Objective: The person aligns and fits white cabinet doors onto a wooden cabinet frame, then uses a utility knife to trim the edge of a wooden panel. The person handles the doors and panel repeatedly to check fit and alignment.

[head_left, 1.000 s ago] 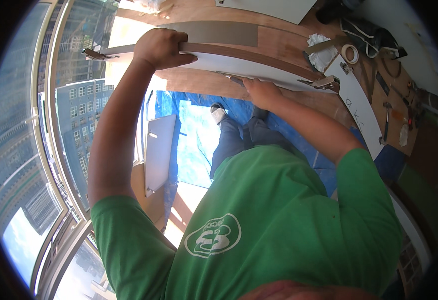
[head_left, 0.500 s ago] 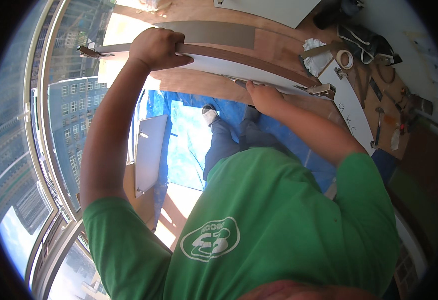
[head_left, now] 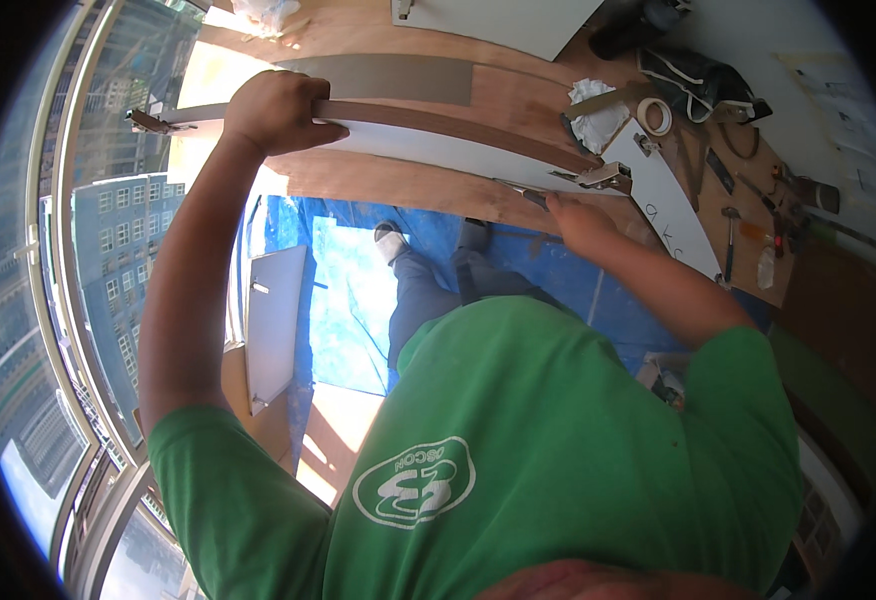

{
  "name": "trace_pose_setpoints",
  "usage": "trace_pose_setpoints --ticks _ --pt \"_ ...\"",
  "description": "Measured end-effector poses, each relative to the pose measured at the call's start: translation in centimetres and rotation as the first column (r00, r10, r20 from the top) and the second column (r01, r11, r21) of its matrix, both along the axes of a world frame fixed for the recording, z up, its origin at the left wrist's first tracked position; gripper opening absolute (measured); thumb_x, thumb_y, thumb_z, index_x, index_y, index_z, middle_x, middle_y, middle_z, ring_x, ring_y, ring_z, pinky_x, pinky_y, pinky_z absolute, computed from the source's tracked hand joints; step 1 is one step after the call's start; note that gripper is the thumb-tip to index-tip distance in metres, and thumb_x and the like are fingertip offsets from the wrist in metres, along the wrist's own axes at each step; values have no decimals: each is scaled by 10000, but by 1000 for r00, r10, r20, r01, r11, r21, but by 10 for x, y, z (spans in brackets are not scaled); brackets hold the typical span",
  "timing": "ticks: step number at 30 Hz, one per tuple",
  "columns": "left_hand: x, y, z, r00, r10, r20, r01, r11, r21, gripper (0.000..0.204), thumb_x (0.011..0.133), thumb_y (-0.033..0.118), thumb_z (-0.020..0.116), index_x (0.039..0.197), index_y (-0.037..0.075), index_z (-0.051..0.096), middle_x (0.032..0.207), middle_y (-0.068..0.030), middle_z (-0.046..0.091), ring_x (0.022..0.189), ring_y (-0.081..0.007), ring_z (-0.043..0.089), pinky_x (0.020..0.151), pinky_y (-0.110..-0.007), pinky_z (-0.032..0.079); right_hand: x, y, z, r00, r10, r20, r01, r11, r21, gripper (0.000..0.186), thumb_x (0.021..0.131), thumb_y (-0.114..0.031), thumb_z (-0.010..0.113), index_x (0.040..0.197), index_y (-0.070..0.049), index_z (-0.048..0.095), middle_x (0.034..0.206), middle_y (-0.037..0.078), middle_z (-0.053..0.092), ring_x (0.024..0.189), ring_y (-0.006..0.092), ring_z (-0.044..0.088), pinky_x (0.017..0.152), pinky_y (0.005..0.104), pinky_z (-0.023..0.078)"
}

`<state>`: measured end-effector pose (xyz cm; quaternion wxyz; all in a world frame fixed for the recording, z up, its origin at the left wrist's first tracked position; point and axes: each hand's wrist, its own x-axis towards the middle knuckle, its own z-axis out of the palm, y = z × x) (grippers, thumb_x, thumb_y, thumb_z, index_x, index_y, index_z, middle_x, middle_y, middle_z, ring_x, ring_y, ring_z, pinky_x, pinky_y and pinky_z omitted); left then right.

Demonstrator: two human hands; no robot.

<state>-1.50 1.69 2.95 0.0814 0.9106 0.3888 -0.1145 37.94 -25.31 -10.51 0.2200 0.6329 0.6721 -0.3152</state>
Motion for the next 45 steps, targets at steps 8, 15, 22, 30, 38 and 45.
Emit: trace_pose_setpoints --ticks 8,15,22,30,38,45 --pt "-1 0 -2 999 -5 33 4 1000 11 404 749 507 839 820 130 715 765 -89 723 782 -338 716 730 -471 570 52 -33 -3 993 27 113 -20 998 -66 459 1029 -116 432 1484 -65 450 1161 224 707 1063 422 704 891 532 562" --pt "-3 1 -6 997 -49 52 46 998 41 402 750 501 843 807 128 704 751 -90 714 774 -340 711 724 -474 564 101 -55 -4 990 50 129 -44 998 -50 480 938 -105 592 1411 -104 506 1105 227 693 1000 437 701 857 537 564" --pt "-4 3 -5 995 -63 76 59 997 45 405 748 507 837 822 126 720 755 -90 721 776 -343 712 730 -474 566 68 -49 23 997 -14 -75 16 999 30 435 952 -130 592 1378 -105 509 1054 225 690 955 439 695 815 553 562" --pt "-1 3 -3 999 -34 28 32 998 62 423 746 534 816 885 136 780 790 -97 741 804 -327 731 761 -452 586 -77 43 -34 960 53 -275 -16 991 136 373 998 -159 575 1342 -28 513 1077 270 685 929 453 701 816 552 565" --pt "-4 4 -6 997 -62 52 57 995 77 428 751 551 821 865 142 762 783 -73 744 809 -318 737 766 -450 591 -135 83 -51 964 215 -157 -161 940 302 421 1002 -111 512 1397 32 499 1083 289 715 978 423 737 868 520 599" --pt "-4 1 -6 999 -24 42 21 997 70 426 741 551 830 854 146 760 786 -62 749 811 -311 740 766 -445 594 -119 66 -32 980 175 -91 -151 964 219 482 964 -104 512 1410 77 497 1062 267 748 942 372 768 806 463 632"
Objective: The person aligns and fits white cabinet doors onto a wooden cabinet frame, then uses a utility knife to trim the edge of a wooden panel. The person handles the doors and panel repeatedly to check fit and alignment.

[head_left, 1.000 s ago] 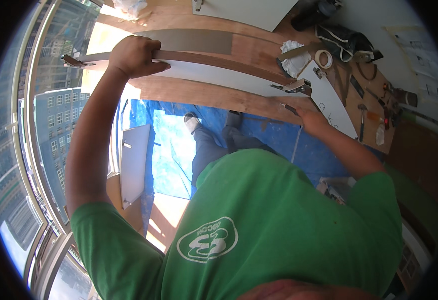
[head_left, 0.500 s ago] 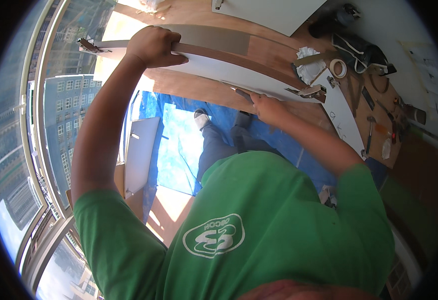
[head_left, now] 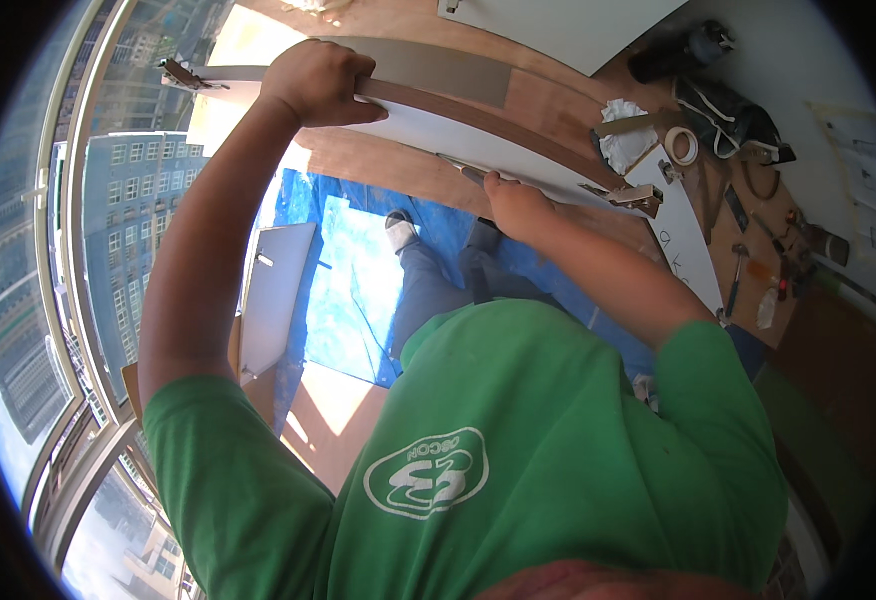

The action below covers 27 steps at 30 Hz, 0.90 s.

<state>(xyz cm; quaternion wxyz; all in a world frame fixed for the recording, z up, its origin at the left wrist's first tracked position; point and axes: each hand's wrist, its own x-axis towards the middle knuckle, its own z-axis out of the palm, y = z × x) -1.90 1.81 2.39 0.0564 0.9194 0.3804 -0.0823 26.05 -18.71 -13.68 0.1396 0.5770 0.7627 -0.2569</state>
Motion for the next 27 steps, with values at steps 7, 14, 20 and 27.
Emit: trace_pose_setpoints --ticks 7,14,20,27 --pt "-2 -1 -1 999 -3 35 4 1000 -12 421 727 548 833 830 148 751 775 -58 745 806 -310 737 758 -444 590 94 -41 20 989 -30 146 54 985 -164 500 982 -103 491 1462 33 449 1110 278 731 1036 427 732 875 529 589" --pt "-3 -1 -3 999 -8 53 8 1000 -2 421 720 546 831 811 145 744 772 -61 742 805 -316 732 757 -451 587 91 -37 52 999 -30 34 36 979 -200 398 927 -80 577 1308 15 514 1049 266 731 993 443 727 851 544 581" --pt "-2 -1 0 1000 -4 24 4 1000 -8 424 723 552 827 815 146 745 774 -61 743 804 -315 732 750 -451 588 14 8 10 999 3 -40 -5 999 -47 351 950 -96 545 1280 21 546 1030 260 743 971 415 746 833 518 601" --pt "-1 -1 0 1000 -1 7 1 1000 1 423 730 549 823 843 146 760 785 -56 747 826 -310 739 762 -444 592 -19 21 -16 998 60 -24 -60 998 27 465 969 -94 515 1410 48 473 1052 276 734 943 410 753 826 497 615"
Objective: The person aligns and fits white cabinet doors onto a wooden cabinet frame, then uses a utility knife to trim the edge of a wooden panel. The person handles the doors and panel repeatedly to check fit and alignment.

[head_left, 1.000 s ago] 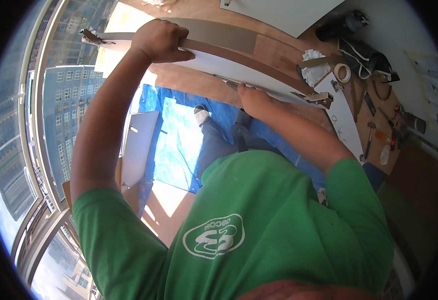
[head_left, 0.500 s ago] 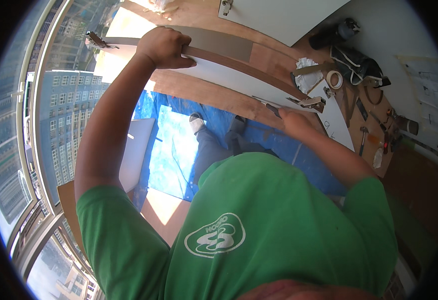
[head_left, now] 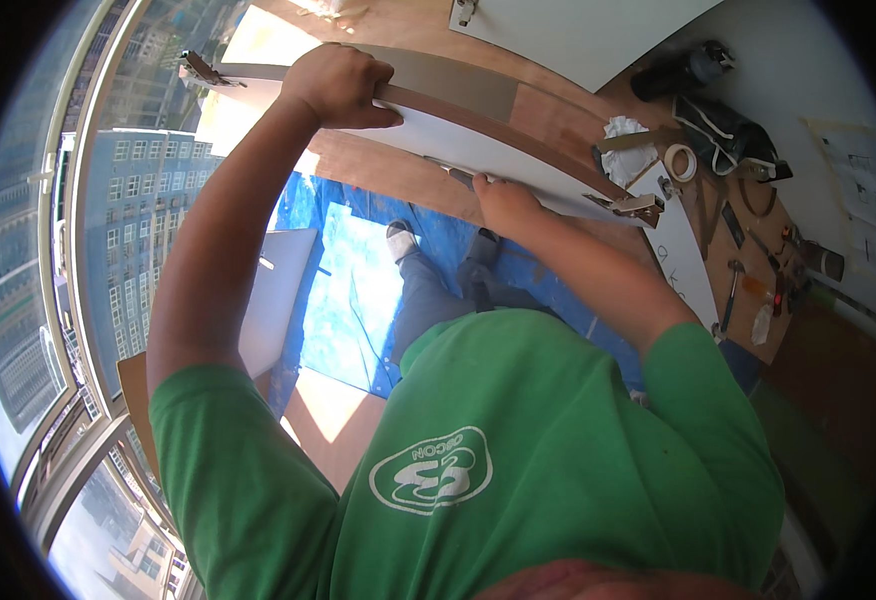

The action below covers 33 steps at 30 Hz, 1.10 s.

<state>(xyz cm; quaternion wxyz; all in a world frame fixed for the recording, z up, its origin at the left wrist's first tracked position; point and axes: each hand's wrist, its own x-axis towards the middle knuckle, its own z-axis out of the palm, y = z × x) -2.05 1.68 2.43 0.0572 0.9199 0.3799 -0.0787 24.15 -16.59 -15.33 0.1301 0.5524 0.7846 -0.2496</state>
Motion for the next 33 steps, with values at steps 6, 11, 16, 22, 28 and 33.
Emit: trace_pose_setpoints --ticks 6,11,16,22,28,33 --pt "0 -2 0 1000 0 18 0 1000 -7 424 741 545 815 853 140 759 787 -66 747 829 -311 739 767 -443 591 9 -8 1 995 -23 95 24 1000 -10 457 976 -112 511 1400 59 504 1068 257 756 940 379 772 825 470 630" --pt "0 -5 1 999 -29 27 29 1000 0 419 750 539 808 840 133 754 786 -70 748 822 -311 741 768 -443 592 40 -19 14 991 -32 132 51 989 -142 473 1008 -133 472 1443 53 458 1122 281 736 1012 408 751 873 499 611" --pt "-3 -5 -2 996 -69 56 69 998 11 427 757 549 803 832 132 744 767 -66 744 795 -319 740 755 -449 593 102 -45 28 981 -52 188 85 982 -170 469 1012 -122 470 1454 29 441 1150 297 719 1045 441 724 900 526 584" --pt "-3 -4 -4 997 -66 37 64 997 42 433 766 559 798 842 136 748 766 -67 741 808 -320 736 772 -448 590 174 -90 48 938 -80 338 183 941 -284 421 1020 -115 453 1425 -1 482 1206 256 709 1083 428 713 917 518 575" --pt "1 -5 -2 998 -60 15 60 997 38 443 784 560 788 858 126 738 791 -85 735 809 -335 723 796 -449 579 243 -143 92 886 -185 426 331 895 -299 378 984 -133 540 1345 -22 528 1118 253 710 1058 431 712 896 510 578" --pt "4 -7 1 999 -47 5 47 999 -17 439 795 530 790 820 107 676 778 -102 718 808 -350 711 768 -470 559 267 -178 91 853 -441 281 504 836 -219 363 968 -217 637 1269 -28 566 1038 235 708 1004 429 707 861 522 562"
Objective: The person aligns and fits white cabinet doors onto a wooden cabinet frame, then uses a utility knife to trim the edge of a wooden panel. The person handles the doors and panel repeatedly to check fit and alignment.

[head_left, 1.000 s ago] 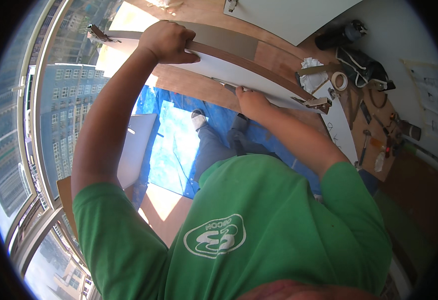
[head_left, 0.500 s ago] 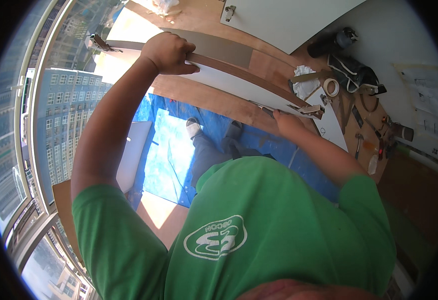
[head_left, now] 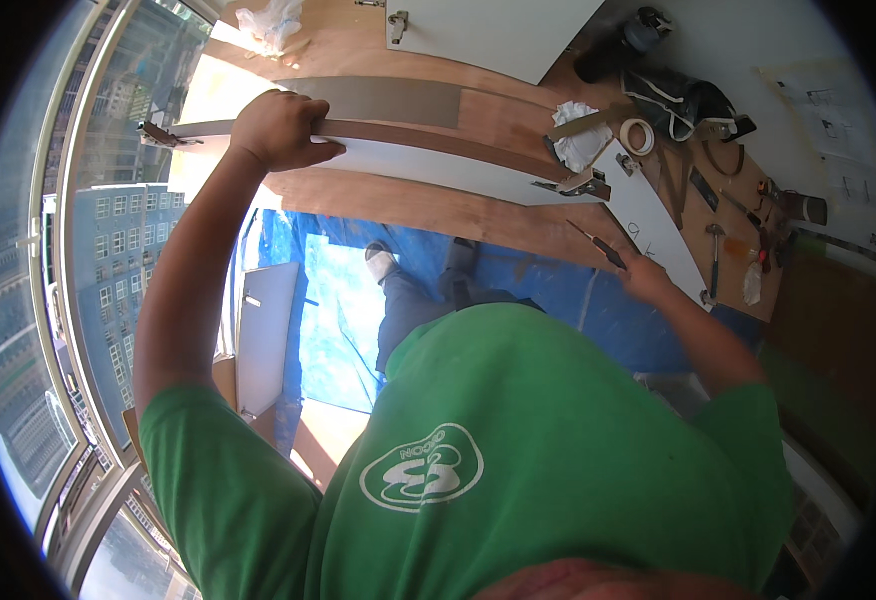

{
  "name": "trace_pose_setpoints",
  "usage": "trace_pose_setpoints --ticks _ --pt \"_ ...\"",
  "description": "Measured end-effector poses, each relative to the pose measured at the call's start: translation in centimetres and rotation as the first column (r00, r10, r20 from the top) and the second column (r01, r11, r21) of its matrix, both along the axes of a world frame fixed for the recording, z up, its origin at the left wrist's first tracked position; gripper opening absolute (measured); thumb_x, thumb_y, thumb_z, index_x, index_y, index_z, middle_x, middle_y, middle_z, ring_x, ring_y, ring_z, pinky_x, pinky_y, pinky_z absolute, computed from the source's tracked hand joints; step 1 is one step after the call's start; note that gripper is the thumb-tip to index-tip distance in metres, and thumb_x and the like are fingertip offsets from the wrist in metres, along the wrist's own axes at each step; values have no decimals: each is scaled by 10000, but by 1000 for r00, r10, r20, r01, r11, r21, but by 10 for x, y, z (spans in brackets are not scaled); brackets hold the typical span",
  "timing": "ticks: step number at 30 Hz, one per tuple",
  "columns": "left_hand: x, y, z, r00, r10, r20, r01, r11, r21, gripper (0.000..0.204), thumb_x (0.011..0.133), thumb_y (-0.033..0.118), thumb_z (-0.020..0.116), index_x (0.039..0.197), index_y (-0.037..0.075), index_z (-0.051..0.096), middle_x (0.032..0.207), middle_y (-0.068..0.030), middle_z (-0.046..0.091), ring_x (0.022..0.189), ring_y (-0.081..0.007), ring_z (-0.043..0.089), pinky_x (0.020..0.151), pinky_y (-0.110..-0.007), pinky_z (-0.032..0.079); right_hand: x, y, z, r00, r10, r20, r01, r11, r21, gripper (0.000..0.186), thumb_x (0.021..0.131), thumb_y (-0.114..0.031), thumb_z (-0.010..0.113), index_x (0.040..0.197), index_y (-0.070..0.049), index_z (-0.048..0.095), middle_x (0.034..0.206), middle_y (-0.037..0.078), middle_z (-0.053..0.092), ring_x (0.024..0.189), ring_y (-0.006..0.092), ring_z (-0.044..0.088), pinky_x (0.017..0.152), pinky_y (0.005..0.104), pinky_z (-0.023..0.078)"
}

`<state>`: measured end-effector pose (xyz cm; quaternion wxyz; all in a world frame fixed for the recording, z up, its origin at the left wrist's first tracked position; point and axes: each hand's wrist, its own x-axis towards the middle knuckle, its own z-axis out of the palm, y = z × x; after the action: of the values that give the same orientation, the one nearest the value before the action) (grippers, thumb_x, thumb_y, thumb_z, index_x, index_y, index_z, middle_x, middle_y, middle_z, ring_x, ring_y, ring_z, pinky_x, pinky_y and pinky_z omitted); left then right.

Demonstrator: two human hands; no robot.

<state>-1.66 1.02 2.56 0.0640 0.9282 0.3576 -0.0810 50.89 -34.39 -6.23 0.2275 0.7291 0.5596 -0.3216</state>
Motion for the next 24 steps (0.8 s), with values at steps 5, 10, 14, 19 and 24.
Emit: trace_pose_setpoints --ticks 5,10,14,19,24 --pt "1 -7 1 1000 13 -17 -13 1000 8 435 790 516 798 787 107 649 733 -97 678 778 -341 683 783 -454 537 -12 -20 -60 933 -279 -226 319 934 161 331 1006 -277 626 1232 -43 565 982 207 691 948 438 689 820 532 529" --pt "-2 -20 3 999 20 -31 -20 1000 7 411 786 500 810 780 119 657 740 -77 671 805 -314 687 828 -441 530 -24 -35 -127 933 -205 -295 336 790 513 312 1033 -267 597 1270 -68 560 906 163 655 855 371 673 787 478 513" --pt "0 -22 7 999 45 -25 -47 998 -52 393 778 481 823 772 122 662 742 -69 670 803 -301 691 789 -439 546 -21 -48 -128 909 -259 -326 400 758 516 260 965 -217 624 1180 -76 583 952 192 671 914 418 675 793 510 518" --pt "7 -11 6 998 31 -49 -31 999 8 392 780 482 822 787 118 678 738 -68 670 777 -303 690 751 -440 553 -4 -55 -62 906 -299 -299 371 902 222 237 916 -187 632 1122 -77 591 962 212 669 917 435 670 778 526 517" --pt "7 -3 2 999 19 -27 -18 1000 25 406 785 491 821 777 117 665 718 -73 662 763 -310 689 734 -452 554 -33 -7 -44 923 34 -384 62 970 235 192 965 -195 629 1096 -62 585 989 212 669 908 434 670 779 541 519"
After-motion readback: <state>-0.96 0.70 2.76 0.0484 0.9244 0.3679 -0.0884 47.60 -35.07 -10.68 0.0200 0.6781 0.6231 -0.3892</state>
